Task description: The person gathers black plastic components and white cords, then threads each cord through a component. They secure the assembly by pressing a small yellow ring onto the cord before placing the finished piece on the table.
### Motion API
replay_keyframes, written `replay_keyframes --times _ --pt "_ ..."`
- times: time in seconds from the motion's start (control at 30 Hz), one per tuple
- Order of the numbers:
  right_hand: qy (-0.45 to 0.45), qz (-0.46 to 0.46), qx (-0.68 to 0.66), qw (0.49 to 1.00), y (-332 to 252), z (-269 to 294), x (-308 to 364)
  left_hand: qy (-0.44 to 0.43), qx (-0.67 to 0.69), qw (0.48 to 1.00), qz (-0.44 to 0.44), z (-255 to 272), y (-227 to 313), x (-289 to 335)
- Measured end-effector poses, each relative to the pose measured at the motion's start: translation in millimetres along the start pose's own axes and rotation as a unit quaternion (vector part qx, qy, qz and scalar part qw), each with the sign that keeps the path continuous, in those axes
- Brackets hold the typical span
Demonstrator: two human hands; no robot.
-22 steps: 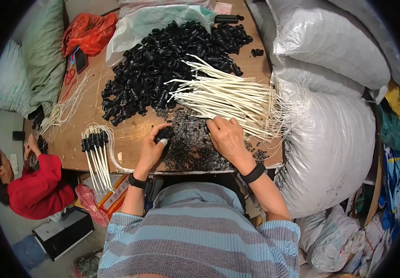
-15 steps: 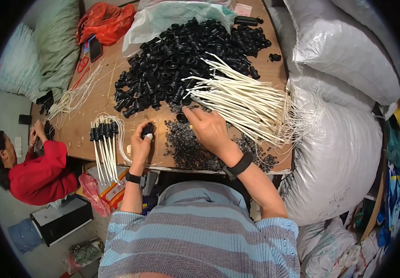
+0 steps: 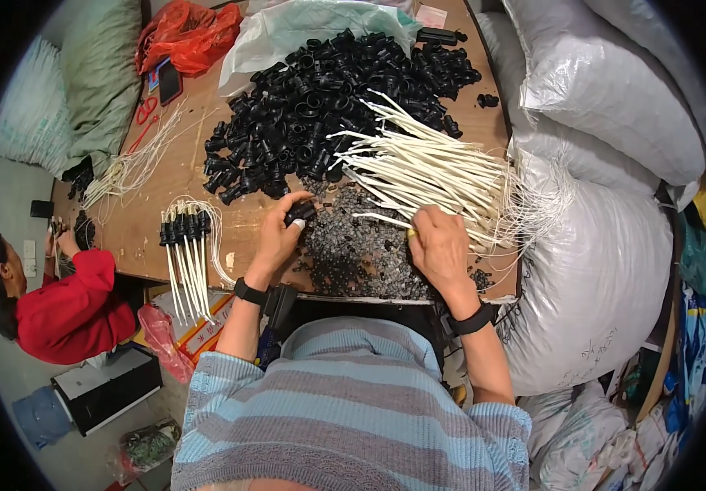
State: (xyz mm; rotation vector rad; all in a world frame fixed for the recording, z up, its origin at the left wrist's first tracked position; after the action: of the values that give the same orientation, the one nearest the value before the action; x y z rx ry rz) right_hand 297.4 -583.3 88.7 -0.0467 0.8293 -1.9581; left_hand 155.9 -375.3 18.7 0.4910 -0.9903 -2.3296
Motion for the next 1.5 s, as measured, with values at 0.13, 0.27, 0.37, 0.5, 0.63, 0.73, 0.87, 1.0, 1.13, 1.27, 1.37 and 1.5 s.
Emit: replay_keyframes --times 0.13,0.27,0.37,0.5,0.63,0.73,0.87,1.0,1.13,1.27,1.37,1.5 --pt "-0.027 0.077 -0.097 0.992 -33 -9 -4 -0.094 0.133 0.984 0.067 -16 1 12" --pt "-0.078 0.073 -0.147 0.983 -39 -29 -2 -0.127 0.179 0.974 0.057 -24 6 21" --pt "-0.086 0.092 -0.148 0.981 -48 -39 3 -0.131 0.119 0.984 0.01 -23 19 22" --pt "-0.116 0.089 -0.08 0.986 -60 -48 7 -0.139 0.036 0.972 -0.184 -32 77 34" --pt "-0.177 -0.067 0.098 0.977 -32 -28 4 -0.074 -0.022 0.979 -0.189 -16 54 31" --pt "-0.079 -0.049 0.004 0.996 -4 -8 7 0.014 -0.083 0.964 -0.251 3 82 32" --pt "-0.065 0.014 0.002 0.998 -45 -33 1 -0.06 -0.196 0.934 -0.293 -13 135 46" --pt "-0.038 -0.095 -0.368 0.924 8 -16 -1 -0.058 -0.154 0.976 -0.144 5 70 35" --pt "-0.028 -0.065 -0.829 0.554 -12 -2 -12 0.046 -0.095 0.994 0.021 20 18 33" --pt "-0.136 -0.05 -0.369 0.918 -30 -33 -10 -0.071 0.241 0.933 0.257 -19 -19 47" --pt "-0.094 0.104 -0.112 0.984 -68 -75 4 -0.085 0.196 0.963 0.165 -33 12 42" --pt "-0.078 0.051 -0.26 0.961 -66 -66 6 -0.049 0.143 0.979 0.139 -24 11 44"
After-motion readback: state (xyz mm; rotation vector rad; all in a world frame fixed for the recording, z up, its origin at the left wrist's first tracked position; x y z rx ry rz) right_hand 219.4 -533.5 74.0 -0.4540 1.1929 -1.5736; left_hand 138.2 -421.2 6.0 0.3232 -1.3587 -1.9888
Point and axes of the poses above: each hand's wrist, its own x-axis away from the middle knuckle, its own z-axis out of the back of the hand, y = z × x, the point moved 10 cm from there along -x, towards the middle knuckle, and after that the axes turned 15 degrees about -x, right-handed, at the moved point
